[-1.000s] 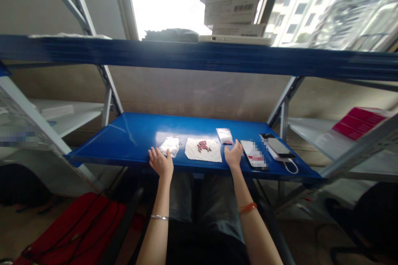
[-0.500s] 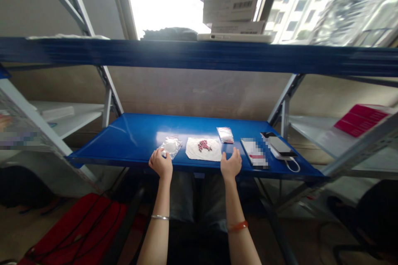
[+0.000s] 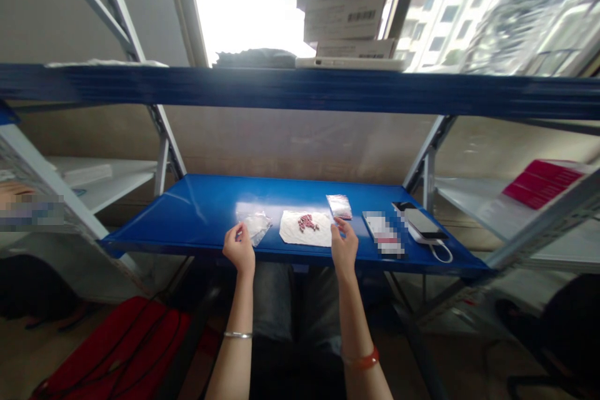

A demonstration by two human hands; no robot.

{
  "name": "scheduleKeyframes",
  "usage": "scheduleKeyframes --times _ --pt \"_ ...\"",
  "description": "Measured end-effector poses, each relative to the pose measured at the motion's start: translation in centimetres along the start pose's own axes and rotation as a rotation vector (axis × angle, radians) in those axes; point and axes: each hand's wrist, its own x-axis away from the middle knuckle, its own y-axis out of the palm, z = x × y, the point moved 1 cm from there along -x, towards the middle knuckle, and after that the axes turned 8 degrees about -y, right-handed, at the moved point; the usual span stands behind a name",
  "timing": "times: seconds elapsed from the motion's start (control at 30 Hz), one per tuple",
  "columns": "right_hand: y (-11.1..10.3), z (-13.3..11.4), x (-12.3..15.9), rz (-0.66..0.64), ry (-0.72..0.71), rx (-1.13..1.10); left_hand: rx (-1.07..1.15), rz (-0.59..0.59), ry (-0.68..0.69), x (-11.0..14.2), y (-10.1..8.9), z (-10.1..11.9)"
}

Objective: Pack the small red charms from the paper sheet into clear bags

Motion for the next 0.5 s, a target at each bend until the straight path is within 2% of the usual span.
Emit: scheduleKeyframes --times 0.13,0.23,0.33,0.43,0.5 --pt "0.8 -2.3 1.1 -0.252 0.001 -0.182 0.070 -0.015 -0.102 0.0 -0.3 1.3" --pt "1.7 -2.8 2.1 -0.388 -0.010 -0.222 0.056 0.023 -0.125 -0.3 -0.8 1.9" --pt "2.3 -2.8 2.8 -0.517 -0.019 -0.240 0.177 0.059 -0.129 -0.8 -1.3 2.8" --pt "2.2 -3.3 3.0 -0.564 0.018 -0.291 0.402 -0.074 -0.303 -1.4 -1.6 4.3" --pt "1.9 -4.0 3.0 -0.555 0.074 -0.341 0.489 -0.288 -0.455 -1.3 -1.7 5.6"
